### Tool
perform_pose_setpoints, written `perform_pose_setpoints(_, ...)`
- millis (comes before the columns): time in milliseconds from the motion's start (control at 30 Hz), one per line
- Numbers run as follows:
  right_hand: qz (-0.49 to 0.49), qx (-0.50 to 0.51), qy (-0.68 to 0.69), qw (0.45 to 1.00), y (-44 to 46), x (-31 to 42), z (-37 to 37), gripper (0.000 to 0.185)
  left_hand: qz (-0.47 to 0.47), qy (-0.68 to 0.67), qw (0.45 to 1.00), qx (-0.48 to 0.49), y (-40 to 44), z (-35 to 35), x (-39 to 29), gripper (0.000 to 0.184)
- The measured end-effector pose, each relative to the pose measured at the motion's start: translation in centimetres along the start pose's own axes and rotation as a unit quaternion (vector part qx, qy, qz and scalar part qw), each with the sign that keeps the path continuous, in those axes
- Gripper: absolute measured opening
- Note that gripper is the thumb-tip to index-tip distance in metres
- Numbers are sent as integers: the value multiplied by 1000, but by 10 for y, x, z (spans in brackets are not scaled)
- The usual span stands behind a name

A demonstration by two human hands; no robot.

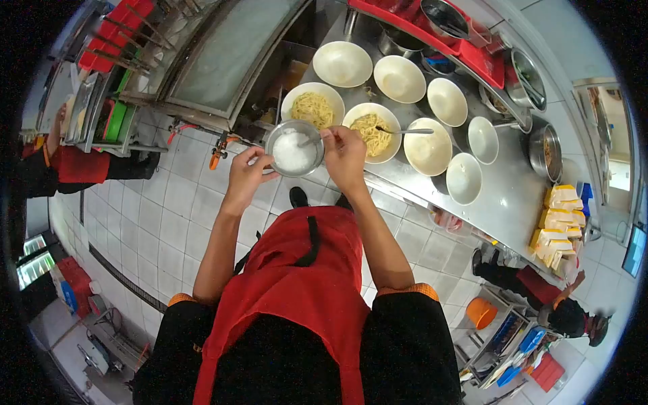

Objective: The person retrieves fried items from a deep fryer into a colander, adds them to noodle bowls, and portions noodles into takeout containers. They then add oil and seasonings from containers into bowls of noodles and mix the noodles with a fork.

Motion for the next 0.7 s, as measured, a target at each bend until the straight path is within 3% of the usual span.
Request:
perform_pose_setpoints(33, 78, 6, 35, 996, 3, -10, 4, 17, -3, 0, 1000, 0, 4, 2, -2, 8)
perform_pose_setpoints(167, 128, 21, 97, 987, 32, -16, -3, 23, 3, 0, 1000, -13, 11, 7, -10, 8)
perform_pose_setpoints(233, 207, 6, 163, 965, 42, -17, -12, 29, 5, 1, 1000, -13, 15, 11, -12, 8)
perform_pose_setpoints(433, 216, -88, 173, 957, 65, -21, -77, 28, -9, 14, 1000, -7, 20, 17, -9, 11)
perform_pose_setpoints(500, 193, -119, 144, 963, 67, -30, -99, 27, -18, 4, 1000, -16, 20, 18, -10, 7)
perform_pose_setpoints(533, 49, -109, -108, 987, 70, -17, -110, 22, -24, 10, 1000, -14, 20, 20, -11, 6)
perform_pose_setpoints(567, 51, -113, -110, 986, 70, -19, -113, 22, -26, 12, 1000, -10, 22, 22, -10, 6)
perform_pose_setpoints(600, -95, -163, -225, 956, 68, -1, -118, 19, -33, 24, 999, -2, 24, 25, -7, 8)
perform_pose_setpoints(633, -238, -207, -333, 889, 63, 20, -113, 16, -39, 35, 999, 5, 28, 27, -6, 11)
perform_pose_setpoints(667, -119, -196, -259, 938, 64, 10, -115, 15, -39, 37, 999, 8, 29, 31, -7, 11)
perform_pose_setpoints(700, -115, -199, -261, 937, 59, 18, -111, 15, -38, 46, 998, 20, 29, 38, -10, 10)
Point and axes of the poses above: each hand's wrist, its own y-axis towards the middle knuckle, its own z-axis out of the palm, x = y × z, the point moved 6 cm from there along y, towards the middle knuckle, and after that the axes turned 10 degrees about -x, right-handed, at the moved point
